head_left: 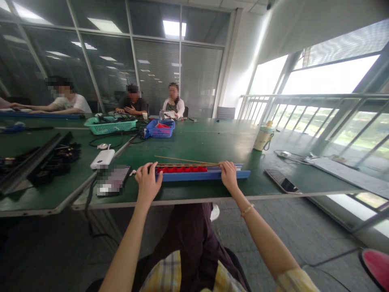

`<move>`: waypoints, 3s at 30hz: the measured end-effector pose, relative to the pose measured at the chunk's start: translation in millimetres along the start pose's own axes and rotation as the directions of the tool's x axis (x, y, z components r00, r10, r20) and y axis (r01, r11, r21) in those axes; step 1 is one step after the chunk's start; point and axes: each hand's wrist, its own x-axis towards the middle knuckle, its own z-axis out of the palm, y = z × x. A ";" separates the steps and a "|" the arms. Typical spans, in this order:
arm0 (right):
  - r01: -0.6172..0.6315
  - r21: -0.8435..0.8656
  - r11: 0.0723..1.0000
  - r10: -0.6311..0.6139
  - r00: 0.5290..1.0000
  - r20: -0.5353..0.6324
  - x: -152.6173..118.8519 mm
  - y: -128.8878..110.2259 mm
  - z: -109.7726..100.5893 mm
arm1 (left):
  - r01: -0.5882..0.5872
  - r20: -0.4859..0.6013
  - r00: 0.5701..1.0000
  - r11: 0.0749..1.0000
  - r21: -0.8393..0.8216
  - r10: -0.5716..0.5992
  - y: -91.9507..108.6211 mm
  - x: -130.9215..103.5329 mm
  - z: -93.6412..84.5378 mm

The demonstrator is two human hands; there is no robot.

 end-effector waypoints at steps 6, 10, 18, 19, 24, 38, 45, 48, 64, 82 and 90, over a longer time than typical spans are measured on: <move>-0.017 0.009 1.000 0.016 1.000 0.004 -1.4 0.9 -2.1 | 0.000 0.006 1.000 1.000 -0.013 0.000 0.6 -0.5 -1.4; -0.015 0.004 1.000 0.015 1.000 0.015 -1.5 -0.1 -2.3 | -0.006 0.000 1.000 1.000 -0.022 0.006 0.7 -0.7 -1.2; -0.021 -0.014 1.000 0.021 1.000 0.007 -0.8 -1.4 -4.2 | -0.014 -0.003 1.000 1.000 -0.021 0.014 0.9 -0.7 -0.5; -0.019 -0.014 1.000 0.019 1.000 0.007 -0.8 -1.3 -4.4 | -0.014 0.000 1.000 1.000 -0.023 0.014 0.9 -0.7 -0.5; -0.017 -0.016 1.000 0.017 1.000 0.000 -0.5 -0.4 -3.9 | -0.014 0.011 1.000 1.000 -0.025 0.014 0.8 -0.6 0.3; -0.026 0.003 1.000 0.026 0.999 0.027 -0.3 2.8 -0.7 | -0.017 0.002 1.000 1.000 -0.026 0.017 0.9 -0.9 1.1; -0.031 0.019 0.999 0.031 0.999 0.017 -0.2 2.3 -1.2 | -0.019 0.018 1.000 1.000 -0.014 0.020 1.8 -0.8 -0.4; -0.029 0.019 0.999 0.028 0.999 0.021 0.1 2.7 -1.2 | -0.015 0.024 1.000 1.000 -0.020 0.015 2.1 -0.8 -0.5; -0.007 -0.032 0.999 0.007 1.000 0.011 1.5 1.6 0.2 | -0.007 0.033 0.999 1.000 -0.019 0.008 2.0 -0.9 0.2; 0.015 -0.078 0.997 -0.014 1.000 0.018 3.4 0.3 2.1 | 0.037 -0.002 0.999 0.997 -0.075 -0.037 -1.5 0.9 4.1; 0.027 -0.062 0.998 -0.027 1.000 0.003 3.5 1.4 2.1 | 0.008 0.008 1.000 0.999 -0.036 -0.007 1.8 0.3 2.3</move>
